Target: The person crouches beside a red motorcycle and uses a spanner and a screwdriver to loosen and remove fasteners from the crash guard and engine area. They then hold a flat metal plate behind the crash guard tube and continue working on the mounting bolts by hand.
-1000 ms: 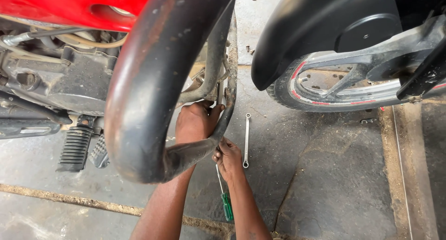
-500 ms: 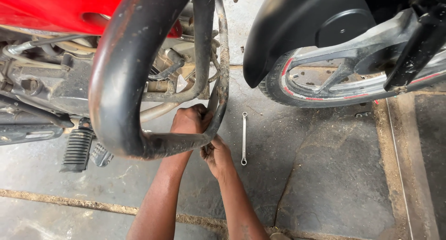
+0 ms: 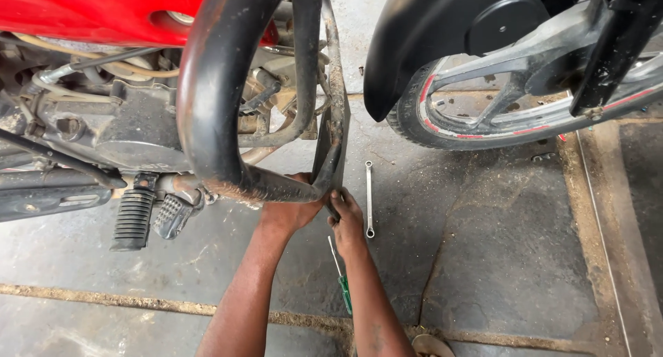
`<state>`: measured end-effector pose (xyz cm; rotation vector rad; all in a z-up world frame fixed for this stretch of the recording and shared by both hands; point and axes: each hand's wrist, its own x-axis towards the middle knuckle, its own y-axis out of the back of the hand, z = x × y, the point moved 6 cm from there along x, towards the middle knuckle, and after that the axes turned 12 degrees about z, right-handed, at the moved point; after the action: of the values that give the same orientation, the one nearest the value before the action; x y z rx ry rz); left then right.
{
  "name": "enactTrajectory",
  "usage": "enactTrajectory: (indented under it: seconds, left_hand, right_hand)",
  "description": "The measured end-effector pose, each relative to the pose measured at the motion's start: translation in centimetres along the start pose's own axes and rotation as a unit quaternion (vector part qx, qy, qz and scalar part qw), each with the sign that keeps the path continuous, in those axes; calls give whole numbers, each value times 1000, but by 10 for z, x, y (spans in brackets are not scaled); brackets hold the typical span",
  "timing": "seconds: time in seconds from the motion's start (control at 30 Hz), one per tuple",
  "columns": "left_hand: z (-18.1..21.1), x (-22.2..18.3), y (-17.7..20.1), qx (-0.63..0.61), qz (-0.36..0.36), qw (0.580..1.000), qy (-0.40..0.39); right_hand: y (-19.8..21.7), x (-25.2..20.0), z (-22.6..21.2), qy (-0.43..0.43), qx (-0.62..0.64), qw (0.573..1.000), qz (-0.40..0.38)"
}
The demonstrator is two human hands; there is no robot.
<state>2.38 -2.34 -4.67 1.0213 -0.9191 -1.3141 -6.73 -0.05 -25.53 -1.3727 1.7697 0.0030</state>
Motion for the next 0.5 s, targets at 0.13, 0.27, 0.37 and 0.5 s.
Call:
enactTrajectory:
  seconds: [0.13, 0.27, 0.37, 0.5]
  left_hand:
    - [7, 1, 2, -24, 55, 997, -58]
    - [7, 5, -1, -47, 89, 986, -132]
    - [-2, 10, -17, -64, 71, 987, -131]
    - [3, 12, -16, -61, 69, 987, -129]
  right_hand:
    - [6, 20, -9, -5, -6, 1000, -1]
    - [4, 40, -15, 8, 19, 1000, -18]
    - [4, 53, -2, 0, 49, 998, -28]
    - [2, 63, 4, -17, 90, 995, -31]
